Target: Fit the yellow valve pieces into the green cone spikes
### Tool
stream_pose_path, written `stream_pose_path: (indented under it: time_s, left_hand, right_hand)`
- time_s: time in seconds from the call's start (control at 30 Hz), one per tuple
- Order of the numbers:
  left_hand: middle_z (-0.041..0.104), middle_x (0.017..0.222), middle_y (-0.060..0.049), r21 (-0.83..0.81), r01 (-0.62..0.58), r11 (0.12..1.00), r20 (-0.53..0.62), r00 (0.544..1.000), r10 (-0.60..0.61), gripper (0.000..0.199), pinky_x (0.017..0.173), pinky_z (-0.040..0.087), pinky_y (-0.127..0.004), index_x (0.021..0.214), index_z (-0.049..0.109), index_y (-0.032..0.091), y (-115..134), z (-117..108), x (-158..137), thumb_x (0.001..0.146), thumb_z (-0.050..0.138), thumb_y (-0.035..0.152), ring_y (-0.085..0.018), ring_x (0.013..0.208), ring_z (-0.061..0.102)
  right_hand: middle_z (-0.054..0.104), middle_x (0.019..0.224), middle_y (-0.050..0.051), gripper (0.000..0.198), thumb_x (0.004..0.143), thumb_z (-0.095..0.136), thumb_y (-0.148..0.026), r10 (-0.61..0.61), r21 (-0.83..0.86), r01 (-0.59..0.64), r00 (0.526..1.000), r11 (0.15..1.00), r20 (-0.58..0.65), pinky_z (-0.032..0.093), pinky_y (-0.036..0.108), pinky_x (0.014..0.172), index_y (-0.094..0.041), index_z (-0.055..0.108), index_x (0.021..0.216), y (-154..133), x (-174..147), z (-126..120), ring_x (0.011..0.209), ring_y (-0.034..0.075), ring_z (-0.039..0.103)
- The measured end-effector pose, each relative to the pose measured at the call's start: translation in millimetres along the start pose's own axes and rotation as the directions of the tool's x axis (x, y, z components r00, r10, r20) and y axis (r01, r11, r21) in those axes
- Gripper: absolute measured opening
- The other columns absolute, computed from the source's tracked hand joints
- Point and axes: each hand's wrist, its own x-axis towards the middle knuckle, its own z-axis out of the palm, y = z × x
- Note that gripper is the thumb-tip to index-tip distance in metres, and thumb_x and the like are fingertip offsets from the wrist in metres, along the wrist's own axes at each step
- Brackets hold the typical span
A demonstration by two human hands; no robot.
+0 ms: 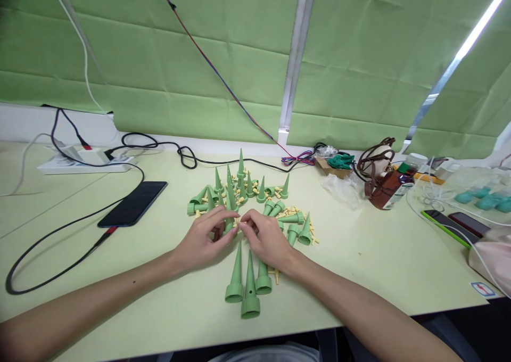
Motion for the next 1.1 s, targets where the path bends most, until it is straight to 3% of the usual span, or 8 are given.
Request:
stream_pose_path:
  time_s: [0.33,0.57,0.83,1.1]
  left_hand:
    - [0.051,0.085,-0.001,0.014,-0.042,0.999,-0.004,0.999,0.042,0.021,0.053,0.041,-0.022,0.114,0.061,0.019,0.7,0.8,0.8,0.096,0.054,0.026,-0.009,0.06,0.047]
    - [0.049,0.084,-0.001,0.015,-0.082,0.997,0.001,0.997,0.082,0.021,0.053,0.041,-0.022,0.114,0.061,0.02,-0.7,1.3,-0.4,0.096,0.054,0.025,-0.009,0.059,0.046]
    - [0.048,0.084,-0.001,0.008,-0.09,0.996,0.016,0.996,0.09,0.021,0.053,0.041,-0.022,0.115,0.061,0.019,0.0,0.9,-0.6,0.096,0.054,0.025,-0.008,0.059,0.045]
    - [0.055,0.089,-0.002,-0.006,-0.004,1.0,-0.01,1.0,0.004,0.022,0.051,0.043,-0.021,0.115,0.062,0.019,1.4,0.2,-0.1,0.096,0.055,0.028,-0.009,0.06,0.049]
  right_hand:
    - [0.061,0.068,-0.002,0.019,0.1,0.05,-0.028,0.01,-0.038,-0.01,1.0,0.999,-0.014,0.04,0.024,0.057,-0.019,0.06,0.087,0.7,0.7,0.8,0.057,0.013,0.052]
    - [0.046,0.058,-0.005,0.034,0.103,0.045,-0.033,0.031,-0.112,-0.033,0.999,0.993,-0.02,0.032,0.025,0.053,-0.02,0.049,0.071,3.9,1.4,1.9,0.051,0.012,0.041]
    - [0.041,0.053,-0.005,0.044,0.104,0.041,-0.039,0.045,-0.16,-0.043,0.999,0.986,0.009,0.028,0.026,0.051,-0.021,0.042,0.064,5.8,1.5,1.8,0.048,0.011,0.036]
    - [0.06,0.067,-0.001,0.029,0.104,0.044,-0.034,0.027,-0.134,-0.019,0.998,0.991,0.062,0.036,0.026,0.057,-0.018,0.061,0.085,2.7,0.3,0.7,0.057,0.013,0.051]
